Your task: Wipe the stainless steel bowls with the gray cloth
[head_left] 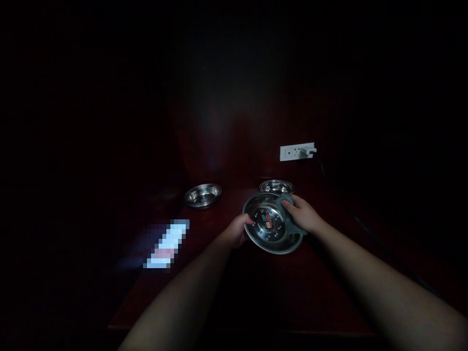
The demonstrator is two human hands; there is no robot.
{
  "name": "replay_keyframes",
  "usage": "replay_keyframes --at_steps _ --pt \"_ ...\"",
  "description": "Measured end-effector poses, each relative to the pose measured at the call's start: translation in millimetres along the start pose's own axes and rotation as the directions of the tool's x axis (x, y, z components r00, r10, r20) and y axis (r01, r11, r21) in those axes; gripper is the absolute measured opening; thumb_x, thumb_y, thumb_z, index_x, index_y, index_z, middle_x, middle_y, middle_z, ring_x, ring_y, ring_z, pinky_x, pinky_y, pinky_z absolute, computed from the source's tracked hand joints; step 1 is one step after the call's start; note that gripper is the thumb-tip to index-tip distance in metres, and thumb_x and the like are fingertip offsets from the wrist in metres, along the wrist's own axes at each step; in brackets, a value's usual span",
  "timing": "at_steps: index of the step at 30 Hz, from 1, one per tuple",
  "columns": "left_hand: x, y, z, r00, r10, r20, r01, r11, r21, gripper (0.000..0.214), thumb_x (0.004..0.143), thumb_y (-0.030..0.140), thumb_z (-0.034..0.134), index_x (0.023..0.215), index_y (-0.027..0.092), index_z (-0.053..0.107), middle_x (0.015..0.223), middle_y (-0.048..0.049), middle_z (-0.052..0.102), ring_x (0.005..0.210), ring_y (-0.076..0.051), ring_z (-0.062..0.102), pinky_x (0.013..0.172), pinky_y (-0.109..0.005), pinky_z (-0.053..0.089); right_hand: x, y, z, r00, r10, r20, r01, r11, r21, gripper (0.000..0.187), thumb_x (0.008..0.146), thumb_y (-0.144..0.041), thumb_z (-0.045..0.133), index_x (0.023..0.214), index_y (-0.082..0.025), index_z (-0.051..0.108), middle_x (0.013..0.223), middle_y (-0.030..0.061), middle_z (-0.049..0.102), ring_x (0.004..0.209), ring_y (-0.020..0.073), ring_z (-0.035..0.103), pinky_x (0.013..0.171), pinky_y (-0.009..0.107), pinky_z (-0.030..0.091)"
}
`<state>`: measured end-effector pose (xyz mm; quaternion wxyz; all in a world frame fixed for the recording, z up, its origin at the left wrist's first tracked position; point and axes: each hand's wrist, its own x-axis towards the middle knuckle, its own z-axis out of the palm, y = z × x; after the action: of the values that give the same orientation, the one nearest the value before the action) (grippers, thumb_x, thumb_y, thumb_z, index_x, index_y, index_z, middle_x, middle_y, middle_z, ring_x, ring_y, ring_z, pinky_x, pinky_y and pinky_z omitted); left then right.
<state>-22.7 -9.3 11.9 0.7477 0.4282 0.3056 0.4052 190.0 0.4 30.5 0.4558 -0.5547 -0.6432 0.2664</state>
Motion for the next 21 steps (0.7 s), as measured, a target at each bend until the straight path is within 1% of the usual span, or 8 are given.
replay_keyframes --at_steps 4,9,13,16,18,21 --pt "-1.0 1.3 -0.7 0.999 -0.027 0.038 0.027 1.000 -0.001 0.039 0.057 0.023 0.049 0.091 0.009 0.061 0.075 -0.0100 0.067 0.081 -0.025 0.062 0.079 -0.038 0.044 -1.1 -1.9 -1.6 1.000 -0.007 0.024 0.006 0.998 0.058 0.029 0.078 -0.043 0.048 0.089 -0.020 0.058 0.079 0.0035 0.067 0.068 0.0176 0.061 0.062 0.029 0.048" --pt "0.7 -0.4 -5.6 0.995 -0.082 0.049 0.081 0.997 0.017 0.039 0.058 0.023 0.047 0.091 0.010 0.063 0.071 -0.0087 0.067 0.079 -0.025 0.063 0.077 -0.040 0.045 0.0 0.3 -2.4 0.994 0.047 0.098 -0.064 0.982 0.179 0.028 0.075 -0.044 0.051 0.087 -0.020 0.060 0.073 0.0021 0.067 0.061 0.0174 0.061 0.056 0.029 0.048" --pt "0.6 -2.0 -3.7 0.995 -0.085 0.054 0.085 0.996 0.003 0.037 0.063 0.029 0.051 0.092 0.010 0.063 0.075 -0.0103 0.068 0.081 -0.025 0.063 0.080 -0.041 0.044 -0.2 1.5 -1.3 0.990 0.056 0.129 -0.086 0.966 0.242 0.029 0.074 -0.044 0.054 0.089 -0.019 0.060 0.074 0.0031 0.067 0.061 0.0181 0.061 0.054 0.030 0.048" --pt "0.3 -2.1 2.9 0.997 -0.038 0.063 0.040 0.999 -0.019 0.040 0.069 0.038 0.055 0.096 0.010 0.062 0.085 -0.0127 0.068 0.088 -0.026 0.062 0.085 -0.042 0.042 -1.3 0.6 -0.9 0.991 0.060 0.118 -0.088 0.965 0.249 0.029 0.075 -0.045 0.053 0.088 -0.019 0.058 0.071 0.0023 0.066 0.058 0.0169 0.060 0.053 0.029 0.047" --pt "1.1 -1.7 7.0 0.998 0.014 0.069 -0.010 0.999 -0.050 0.042 0.072 0.042 0.056 0.100 0.011 0.062 0.094 -0.0136 0.068 0.094 -0.027 0.061 0.088 -0.042 0.041 -1.0 0.6 -1.2 0.994 0.072 0.085 -0.090 0.968 0.234 0.028 0.075 -0.046 0.052 0.084 -0.020 0.056 0.066 0.0015 0.064 0.053 0.0161 0.058 0.050 0.028 0.046" --pt "4.4 -1.8 9.6 0.996 0.079 0.039 -0.075 0.992 -0.103 0.046 0.072 0.043 0.058 0.106 0.013 0.059 0.104 -0.0137 0.065 0.099 -0.027 0.059 0.090 -0.042 0.042 1.7 2.6 -2.1 0.995 0.086 -0.044 -0.076 0.980 0.186 0.030 0.074 -0.049 0.052 0.079 -0.020 0.055 0.062 0.0018 0.062 0.050 0.0164 0.056 0.046 0.027 0.043"
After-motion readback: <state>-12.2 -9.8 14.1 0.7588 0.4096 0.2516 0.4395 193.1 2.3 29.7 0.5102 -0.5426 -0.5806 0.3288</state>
